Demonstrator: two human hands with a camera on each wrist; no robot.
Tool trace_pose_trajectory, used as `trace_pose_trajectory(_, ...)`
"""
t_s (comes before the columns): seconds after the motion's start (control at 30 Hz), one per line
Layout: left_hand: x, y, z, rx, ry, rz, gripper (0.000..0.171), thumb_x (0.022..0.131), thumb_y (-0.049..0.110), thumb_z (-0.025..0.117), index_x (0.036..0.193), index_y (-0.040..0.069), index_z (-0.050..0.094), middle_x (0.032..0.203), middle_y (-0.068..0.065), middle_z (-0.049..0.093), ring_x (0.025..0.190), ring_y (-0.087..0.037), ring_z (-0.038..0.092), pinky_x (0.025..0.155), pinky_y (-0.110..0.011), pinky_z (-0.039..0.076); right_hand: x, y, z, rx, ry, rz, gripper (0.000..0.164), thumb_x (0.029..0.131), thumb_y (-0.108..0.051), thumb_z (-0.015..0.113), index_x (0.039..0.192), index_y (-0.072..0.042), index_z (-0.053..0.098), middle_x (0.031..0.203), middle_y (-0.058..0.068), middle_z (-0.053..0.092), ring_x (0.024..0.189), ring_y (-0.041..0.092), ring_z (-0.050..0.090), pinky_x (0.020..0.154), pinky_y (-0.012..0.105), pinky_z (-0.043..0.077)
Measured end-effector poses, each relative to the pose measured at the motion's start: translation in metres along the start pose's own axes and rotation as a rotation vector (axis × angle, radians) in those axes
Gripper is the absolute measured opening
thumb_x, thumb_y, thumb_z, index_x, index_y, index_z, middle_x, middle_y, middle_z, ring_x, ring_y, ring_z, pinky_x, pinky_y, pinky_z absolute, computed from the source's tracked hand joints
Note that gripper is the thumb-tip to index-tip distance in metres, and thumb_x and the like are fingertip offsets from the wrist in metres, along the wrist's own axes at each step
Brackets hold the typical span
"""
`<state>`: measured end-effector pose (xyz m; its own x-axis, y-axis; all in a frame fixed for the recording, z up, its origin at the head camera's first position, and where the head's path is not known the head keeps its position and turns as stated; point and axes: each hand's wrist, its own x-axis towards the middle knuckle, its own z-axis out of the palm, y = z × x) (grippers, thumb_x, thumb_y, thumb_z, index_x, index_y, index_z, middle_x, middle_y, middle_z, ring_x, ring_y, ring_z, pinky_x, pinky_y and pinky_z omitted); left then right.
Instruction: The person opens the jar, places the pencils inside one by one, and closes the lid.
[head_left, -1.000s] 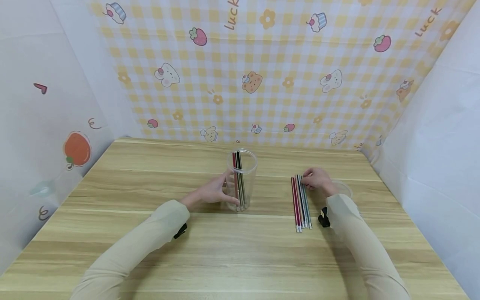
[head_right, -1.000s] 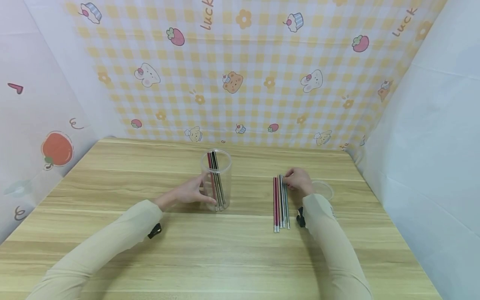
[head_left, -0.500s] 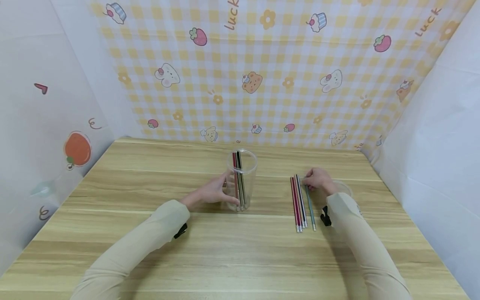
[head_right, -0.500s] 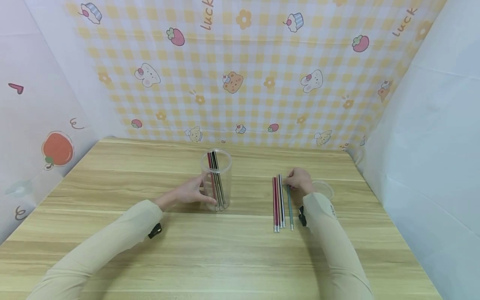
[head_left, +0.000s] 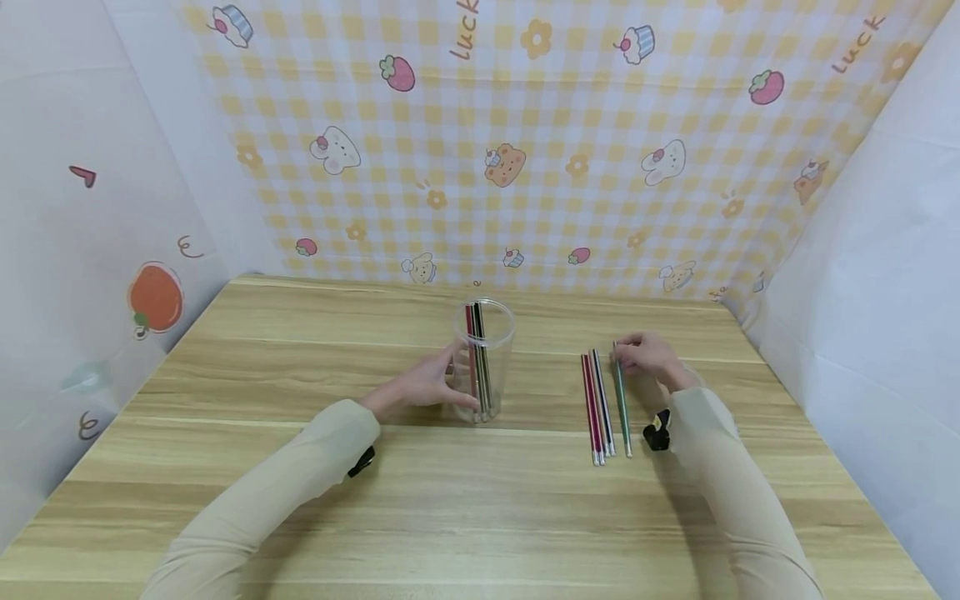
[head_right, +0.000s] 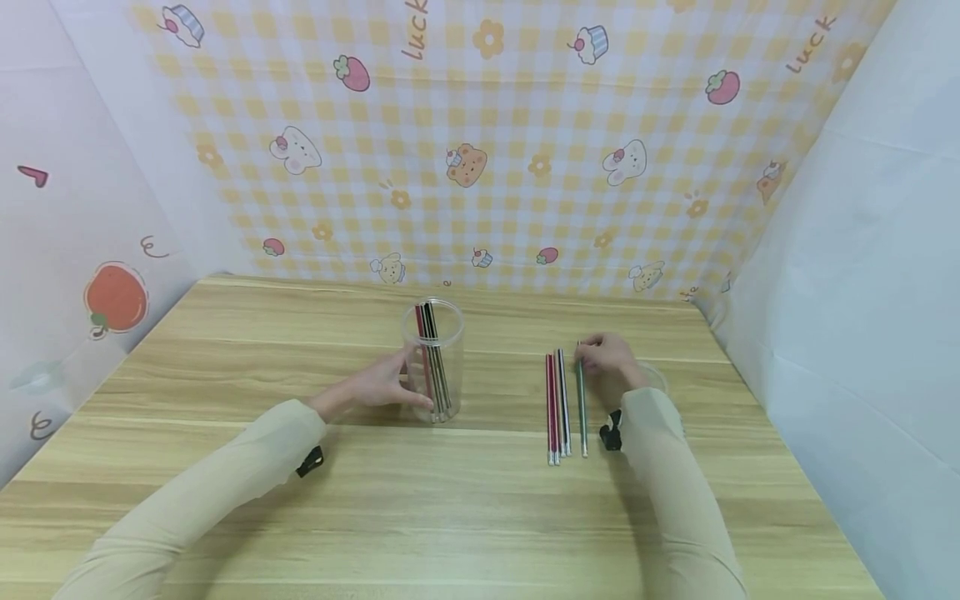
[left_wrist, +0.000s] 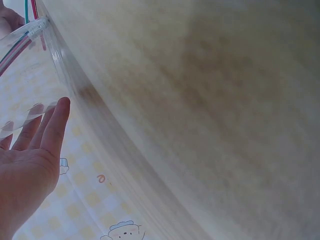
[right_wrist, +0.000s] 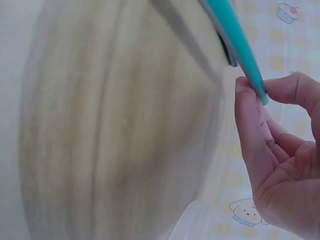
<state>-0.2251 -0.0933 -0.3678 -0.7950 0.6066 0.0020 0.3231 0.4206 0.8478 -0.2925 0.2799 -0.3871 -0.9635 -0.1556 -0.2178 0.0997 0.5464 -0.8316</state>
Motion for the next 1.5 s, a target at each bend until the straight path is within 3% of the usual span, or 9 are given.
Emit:
trace_pose_trajectory(0.23, 0.001, -0.002, 0.0, -0.015, 0.0, 0.002, 0.097, 0.071, 0.014, 0.075, 0.142, 0.011, 0.008, 0.125, -0.021, 0.044, 0.114, -0.032, 0.04, 0.095, -0.046, 0.032, -0.001, -0.006, -0.003, 0.059, -0.017, -0.019, 0.041, 0.089, -0.007, 0.048, 0.12, 0.017, 0.036, 0.1, 0.023, 0.052, 0.077, 0.016, 0.055, 0.078, 0.035, 0.048)
trace_pose_trajectory(0.5, 0.002, -0.004, 0.001, -0.03, -0.007, 0.005, 0.097, 0.071, 0.014, 0.074, 0.142, 0.011, 0.008, 0.125, -0.021, 0.043, 0.114, -0.032, 0.04, 0.094, -0.044, 0.034, -0.003, -0.019, -0.003, 0.114, -0.013, -0.059, 0.043, 0.086, -0.006, 0.051, 0.123, 0.011, 0.036, 0.096, 0.02, 0.055, 0.073, 0.015, 0.057, 0.083, 0.044, 0.044)
trace_pose_trajectory(0.7, 0.001, -0.003, 0.001, -0.031, -0.008, 0.002, 0.096, 0.071, 0.014, 0.074, 0.141, 0.011, 0.009, 0.125, -0.022, 0.042, 0.115, -0.032, 0.04, 0.094, -0.044, 0.033, -0.004, -0.035, -0.001, 0.195, -0.004, -0.143, 0.043, 0.086, -0.003, 0.05, 0.123, 0.012, 0.035, 0.095, 0.024, 0.057, 0.069, 0.014, 0.059, 0.077, 0.038, 0.048)
trace_pose_trajectory(0.93, 0.0, -0.001, 0.001, -0.018, -0.005, 0.003, 0.096, 0.072, 0.014, 0.074, 0.141, 0.01, 0.008, 0.125, -0.021, 0.043, 0.114, -0.032, 0.04, 0.094, -0.044, 0.033, -0.009, -0.062, 0.005, 0.265, 0.031, -0.214, 0.043, 0.086, -0.003, 0.05, 0.124, 0.011, 0.035, 0.084, 0.01, 0.06, 0.067, 0.013, 0.06, 0.07, 0.029, 0.051)
trace_pose_trajectory(1.13, 0.001, -0.002, 0.001, -0.012, -0.006, 0.007, 0.096, 0.072, 0.014, 0.074, 0.141, 0.009, 0.008, 0.125, -0.021, 0.043, 0.114, -0.033, 0.04, 0.094, -0.045, 0.033, -0.012, -0.085, 0.009, 0.303, 0.063, -0.277, 0.035, 0.085, -0.002, 0.051, 0.118, 0.007, 0.043, 0.083, 0.011, 0.059, 0.066, 0.016, 0.06, 0.069, 0.029, 0.051)
trace_pose_trajectory(1.23, 0.003, -0.008, 0.001, -0.014, -0.005, 0.012, 0.097, 0.072, 0.015, 0.074, 0.142, 0.009, 0.007, 0.125, -0.021, 0.043, 0.114, -0.033, 0.04, 0.094, -0.046, 0.033, -0.013, -0.096, 0.01, 0.317, 0.075, -0.288, 0.034, 0.084, -0.001, 0.052, 0.117, 0.005, 0.044, 0.083, 0.011, 0.059, 0.066, 0.016, 0.06, 0.068, 0.028, 0.051)
trace_pose_trajectory(1.43, 0.014, -0.035, 0.006, -0.018, 0.009, 0.021, 0.102, 0.069, 0.021, 0.076, 0.142, 0.019, 0.005, 0.127, -0.017, 0.042, 0.115, -0.03, 0.04, 0.094, -0.045, 0.033, -0.016, -0.12, 0.012, 0.34, 0.086, -0.315, 0.038, 0.083, 0.0, 0.05, 0.12, 0.007, 0.042, 0.081, 0.007, 0.058, 0.066, 0.016, 0.06, 0.069, 0.03, 0.051)
trace_pose_trajectory(1.5, 0.015, -0.038, 0.006, -0.013, 0.011, 0.023, 0.103, 0.068, 0.025, 0.077, 0.142, 0.021, 0.005, 0.126, -0.015, 0.043, 0.114, -0.029, 0.041, 0.093, -0.045, 0.034, -0.017, -0.128, 0.013, 0.355, 0.088, -0.334, 0.038, 0.083, 0.001, 0.05, 0.12, 0.007, 0.043, 0.08, 0.008, 0.058, 0.066, 0.016, 0.06, 0.068, 0.03, 0.052)
